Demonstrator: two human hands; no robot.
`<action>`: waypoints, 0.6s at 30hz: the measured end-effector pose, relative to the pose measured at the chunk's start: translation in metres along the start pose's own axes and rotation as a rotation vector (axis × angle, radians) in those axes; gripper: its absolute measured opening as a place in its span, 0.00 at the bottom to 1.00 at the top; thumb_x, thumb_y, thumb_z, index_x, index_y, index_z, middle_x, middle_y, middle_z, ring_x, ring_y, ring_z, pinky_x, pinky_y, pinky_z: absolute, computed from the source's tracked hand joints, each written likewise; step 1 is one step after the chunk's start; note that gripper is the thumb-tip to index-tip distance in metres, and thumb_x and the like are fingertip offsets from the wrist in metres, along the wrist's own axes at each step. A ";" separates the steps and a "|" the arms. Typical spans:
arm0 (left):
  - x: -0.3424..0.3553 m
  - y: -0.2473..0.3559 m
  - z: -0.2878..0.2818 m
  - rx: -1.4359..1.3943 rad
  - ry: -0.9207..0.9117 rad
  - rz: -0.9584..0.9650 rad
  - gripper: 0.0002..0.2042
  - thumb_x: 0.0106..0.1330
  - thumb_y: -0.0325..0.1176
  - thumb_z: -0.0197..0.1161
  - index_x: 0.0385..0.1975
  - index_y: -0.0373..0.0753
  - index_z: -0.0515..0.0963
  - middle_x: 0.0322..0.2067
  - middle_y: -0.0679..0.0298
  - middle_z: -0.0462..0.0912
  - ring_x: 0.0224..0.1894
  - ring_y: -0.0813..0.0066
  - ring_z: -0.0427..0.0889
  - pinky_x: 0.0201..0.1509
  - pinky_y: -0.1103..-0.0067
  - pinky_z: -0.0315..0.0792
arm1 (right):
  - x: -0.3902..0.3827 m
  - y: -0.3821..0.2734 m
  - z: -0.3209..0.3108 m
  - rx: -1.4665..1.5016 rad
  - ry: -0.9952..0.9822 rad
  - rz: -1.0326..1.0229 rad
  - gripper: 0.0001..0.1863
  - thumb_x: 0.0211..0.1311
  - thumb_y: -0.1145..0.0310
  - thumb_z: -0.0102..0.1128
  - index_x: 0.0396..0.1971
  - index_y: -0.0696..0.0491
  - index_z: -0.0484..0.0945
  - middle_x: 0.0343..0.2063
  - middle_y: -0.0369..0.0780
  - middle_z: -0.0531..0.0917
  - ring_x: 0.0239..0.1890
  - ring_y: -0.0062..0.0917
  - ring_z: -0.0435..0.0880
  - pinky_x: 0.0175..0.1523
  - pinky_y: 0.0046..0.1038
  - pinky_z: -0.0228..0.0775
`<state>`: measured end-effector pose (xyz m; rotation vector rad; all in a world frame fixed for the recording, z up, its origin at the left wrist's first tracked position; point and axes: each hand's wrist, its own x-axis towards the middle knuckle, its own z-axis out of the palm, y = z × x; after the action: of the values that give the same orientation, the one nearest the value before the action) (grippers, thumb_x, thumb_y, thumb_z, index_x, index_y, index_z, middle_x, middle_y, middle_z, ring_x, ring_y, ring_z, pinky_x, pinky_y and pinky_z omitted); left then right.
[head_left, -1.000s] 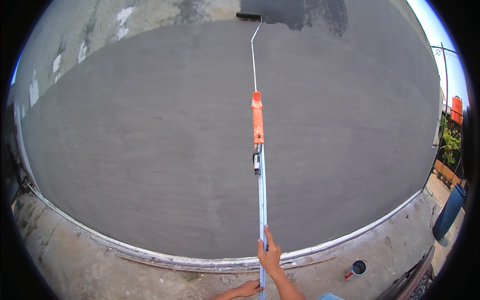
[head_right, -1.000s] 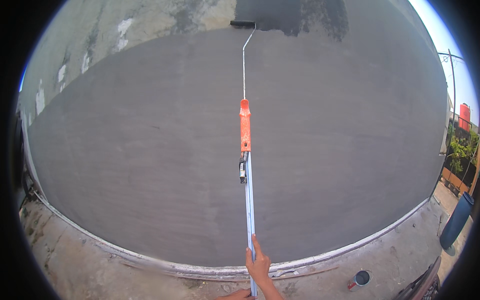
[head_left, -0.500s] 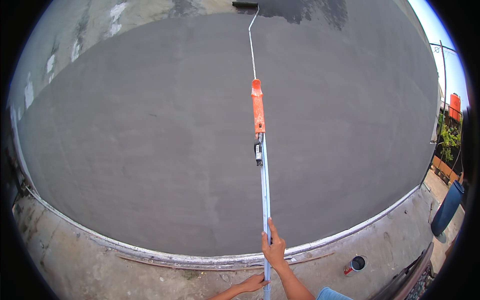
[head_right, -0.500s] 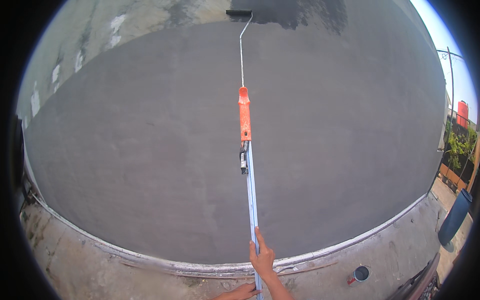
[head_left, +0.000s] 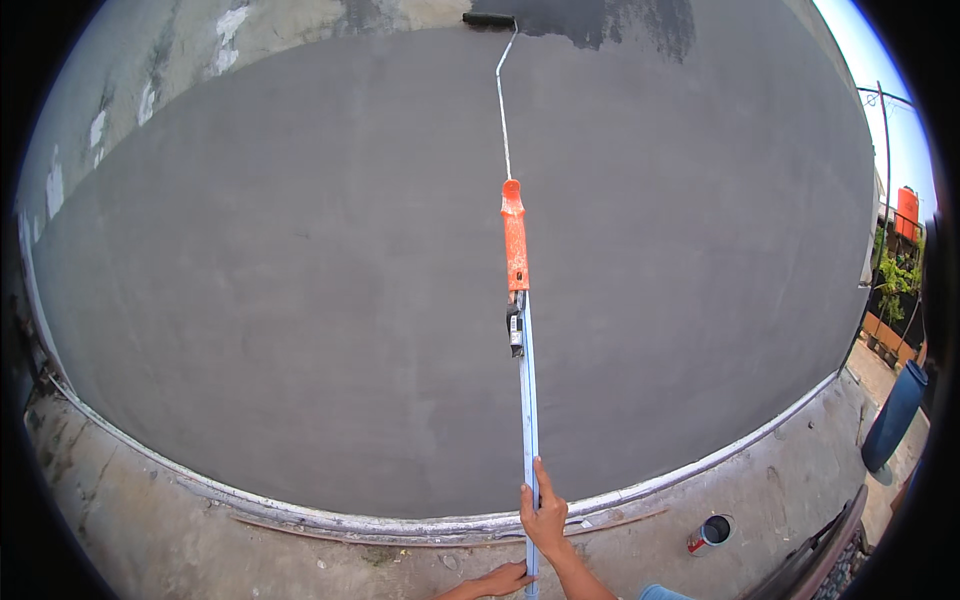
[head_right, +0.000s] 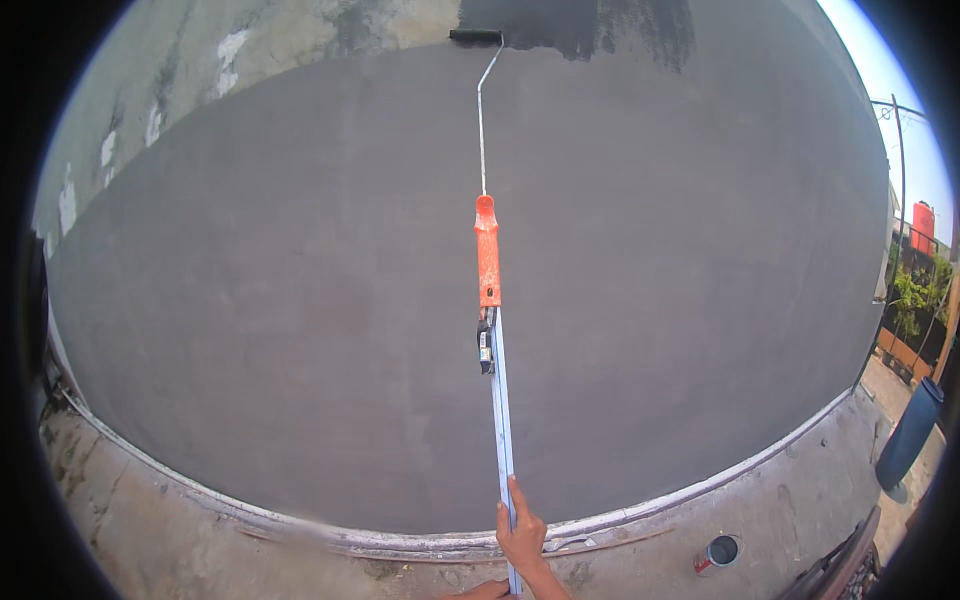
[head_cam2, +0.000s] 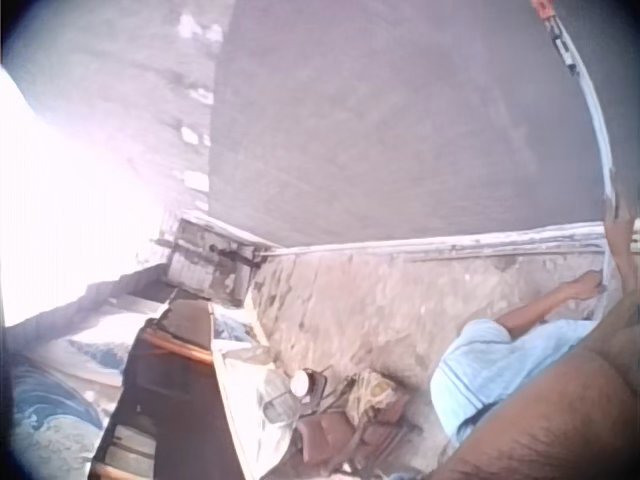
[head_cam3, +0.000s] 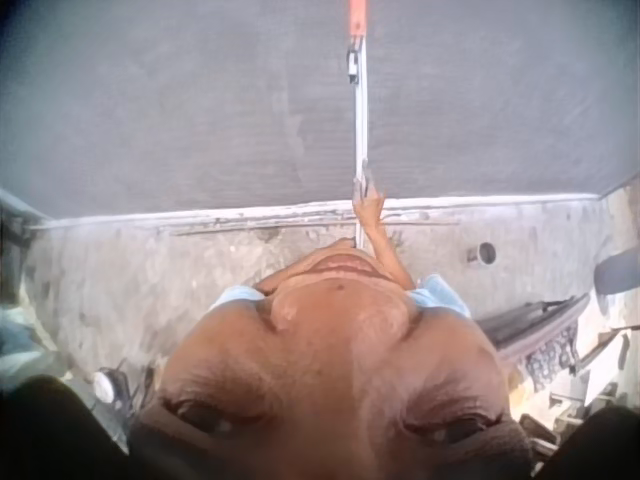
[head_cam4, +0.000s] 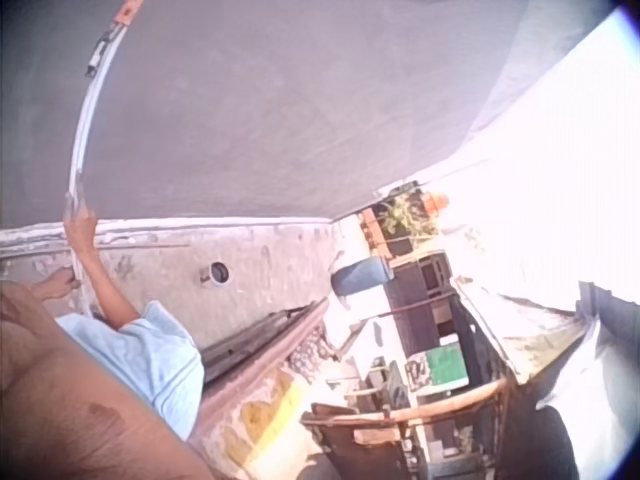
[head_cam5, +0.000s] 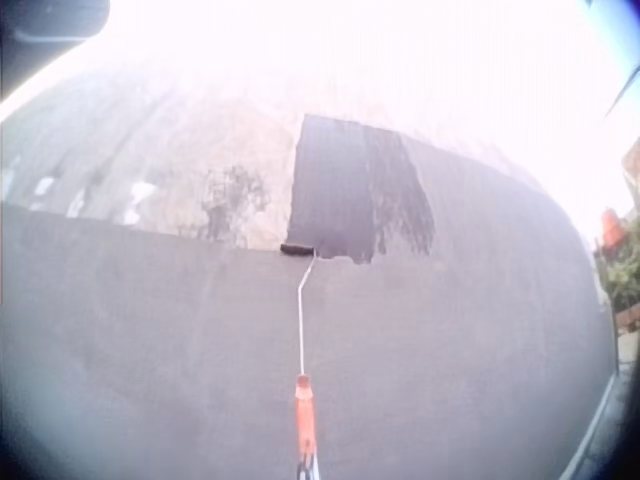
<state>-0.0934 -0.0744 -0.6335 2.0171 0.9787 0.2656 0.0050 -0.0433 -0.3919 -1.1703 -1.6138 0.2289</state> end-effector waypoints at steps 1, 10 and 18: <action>0.001 0.006 -0.003 0.002 0.005 0.010 0.23 0.68 0.44 0.54 0.51 0.29 0.68 0.38 0.39 0.80 0.44 0.39 0.80 0.49 0.55 0.71 | -0.005 0.003 -0.001 0.004 0.009 0.014 0.28 0.65 0.70 0.59 0.66 0.53 0.68 0.20 0.46 0.83 0.15 0.29 0.80 0.23 0.27 0.69; -0.038 0.133 -0.151 0.065 0.038 0.046 0.26 0.74 0.53 0.49 0.51 0.30 0.67 0.33 0.43 0.81 0.37 0.43 0.81 0.44 0.60 0.73 | 0.096 -0.051 -0.012 0.073 0.105 -0.160 0.30 0.68 0.71 0.55 0.70 0.51 0.62 0.14 0.41 0.77 0.11 0.25 0.74 0.19 0.28 0.64; -0.032 0.178 -0.203 -0.279 0.614 0.259 0.29 0.72 0.45 0.57 0.67 0.35 0.58 0.64 0.49 0.68 0.67 0.57 0.67 0.67 0.63 0.66 | 0.272 -0.122 -0.033 -0.031 0.315 -0.322 0.30 0.69 0.69 0.53 0.71 0.45 0.62 0.10 0.36 0.70 0.10 0.24 0.68 0.20 0.30 0.62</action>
<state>-0.1212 -0.0321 -0.3666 1.8262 0.9655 1.1490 -0.0194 0.0924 -0.1253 -0.9002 -1.5006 -0.1813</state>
